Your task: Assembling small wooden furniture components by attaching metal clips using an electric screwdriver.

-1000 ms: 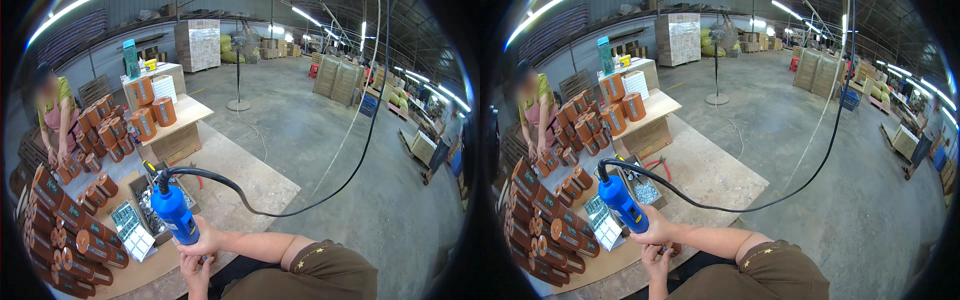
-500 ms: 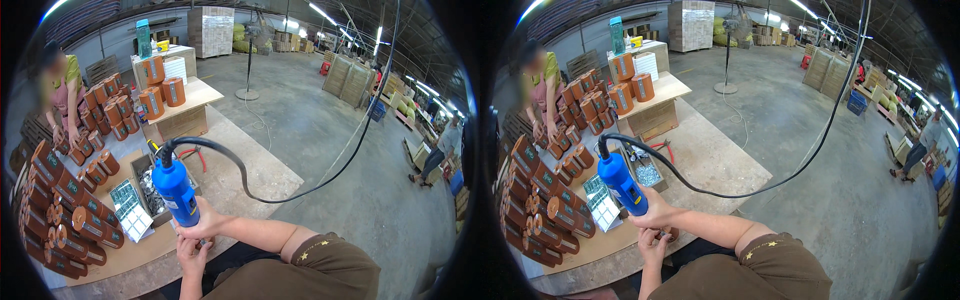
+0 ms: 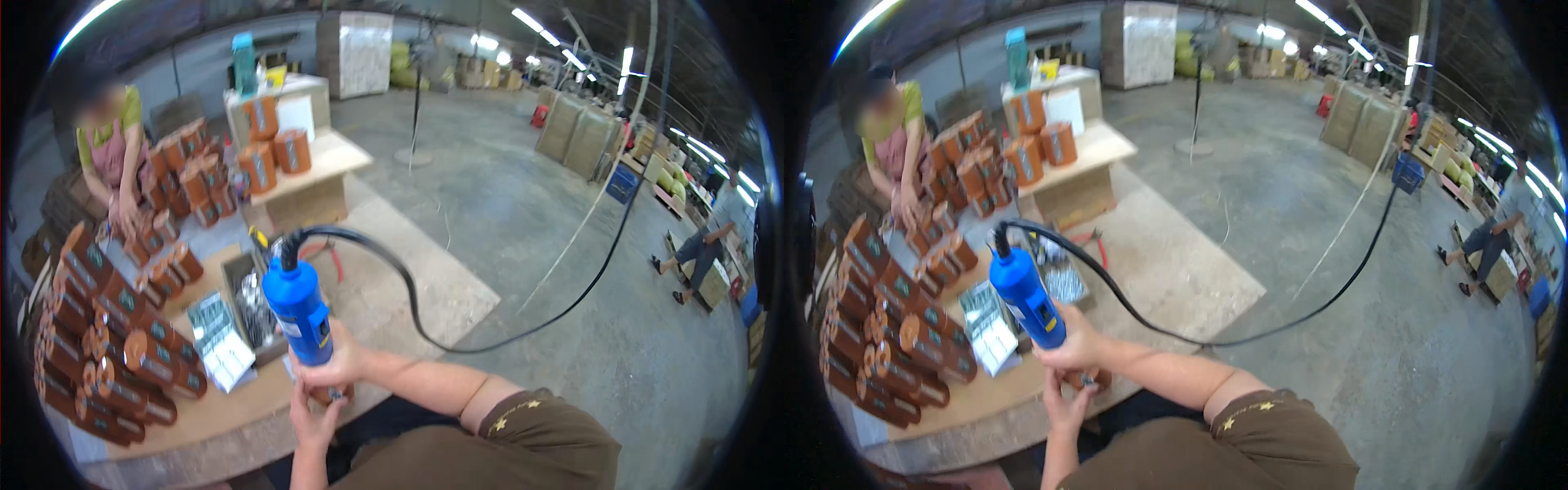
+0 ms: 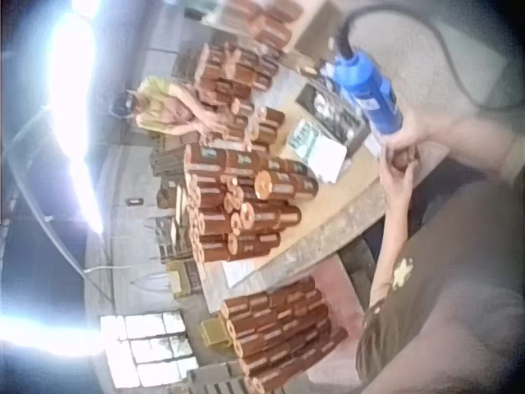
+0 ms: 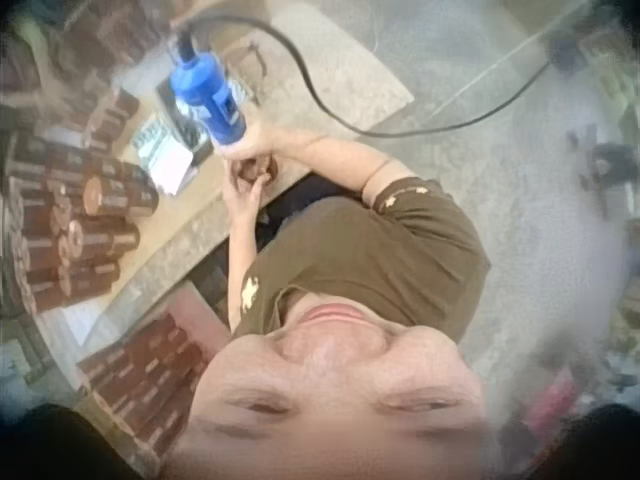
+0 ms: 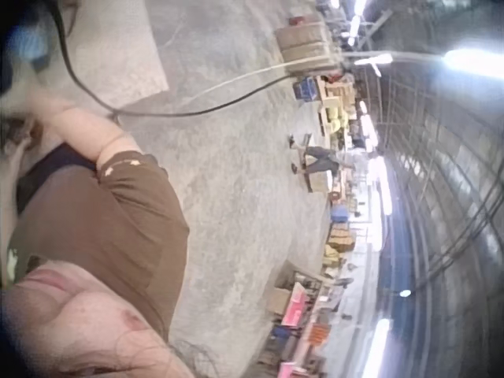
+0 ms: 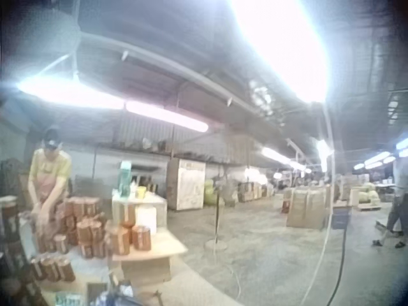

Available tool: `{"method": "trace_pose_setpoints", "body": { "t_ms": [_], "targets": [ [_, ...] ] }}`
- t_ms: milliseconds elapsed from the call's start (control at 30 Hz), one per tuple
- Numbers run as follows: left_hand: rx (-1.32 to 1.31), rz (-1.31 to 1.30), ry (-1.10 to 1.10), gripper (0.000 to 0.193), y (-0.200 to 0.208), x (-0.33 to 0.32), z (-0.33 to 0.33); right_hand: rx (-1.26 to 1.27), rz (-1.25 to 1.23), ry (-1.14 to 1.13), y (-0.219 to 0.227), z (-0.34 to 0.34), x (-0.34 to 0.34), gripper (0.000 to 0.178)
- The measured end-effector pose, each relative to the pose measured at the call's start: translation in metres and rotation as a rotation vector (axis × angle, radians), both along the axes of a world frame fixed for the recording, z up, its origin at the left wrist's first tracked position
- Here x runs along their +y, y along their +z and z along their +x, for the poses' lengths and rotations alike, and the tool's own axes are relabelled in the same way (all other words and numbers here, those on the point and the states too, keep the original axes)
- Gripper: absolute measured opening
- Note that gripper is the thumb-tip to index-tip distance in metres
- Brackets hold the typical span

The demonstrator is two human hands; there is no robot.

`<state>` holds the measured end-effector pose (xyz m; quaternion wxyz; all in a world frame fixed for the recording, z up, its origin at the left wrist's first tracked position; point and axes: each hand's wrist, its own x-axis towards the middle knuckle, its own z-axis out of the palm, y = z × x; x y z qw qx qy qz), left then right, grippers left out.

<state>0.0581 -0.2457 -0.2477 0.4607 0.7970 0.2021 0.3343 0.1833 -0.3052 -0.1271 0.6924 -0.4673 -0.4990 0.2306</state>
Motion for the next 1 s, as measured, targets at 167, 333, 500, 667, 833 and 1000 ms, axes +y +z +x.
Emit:
{"method": "trace_pose_setpoints", "body": {
  "t_ms": [167, 333, 500, 667, 833, 1000],
  "targets": [
    [-0.138, -0.031, -0.078, 0.077, 0.005, -0.004, -0.005, 0.124, -0.016, -0.001, -0.008, 0.002, -0.003, 0.037],
    [-0.295, -0.186, -0.039, 0.032, 0.003, 0.007, -0.017, 0.054, -0.041, 0.002, -0.002, 0.0, -0.003, 0.037],
    [-0.303, -0.016, 0.102, 0.011, 0.026, 0.01, -0.026, 0.056, -0.034, -0.006, -0.003, 0.006, 0.002, 0.036],
    [-0.352, 0.052, 0.166, 0.012, 0.03, 0.02, -0.039, 0.043, -0.059, 0.017, -0.004, 0.007, 0.002, 0.034],
    [-0.326, 0.079, 0.161, 0.01, 0.042, 0.016, -0.041, 0.075, -0.043, 0.032, -0.007, 0.007, -0.001, 0.057],
    [-0.26, 0.018, 0.141, 0.007, 0.03, 0.007, -0.038, 0.078, -0.071, 0.046, -0.003, 0.0, -0.009, 0.057]
  ]
}}
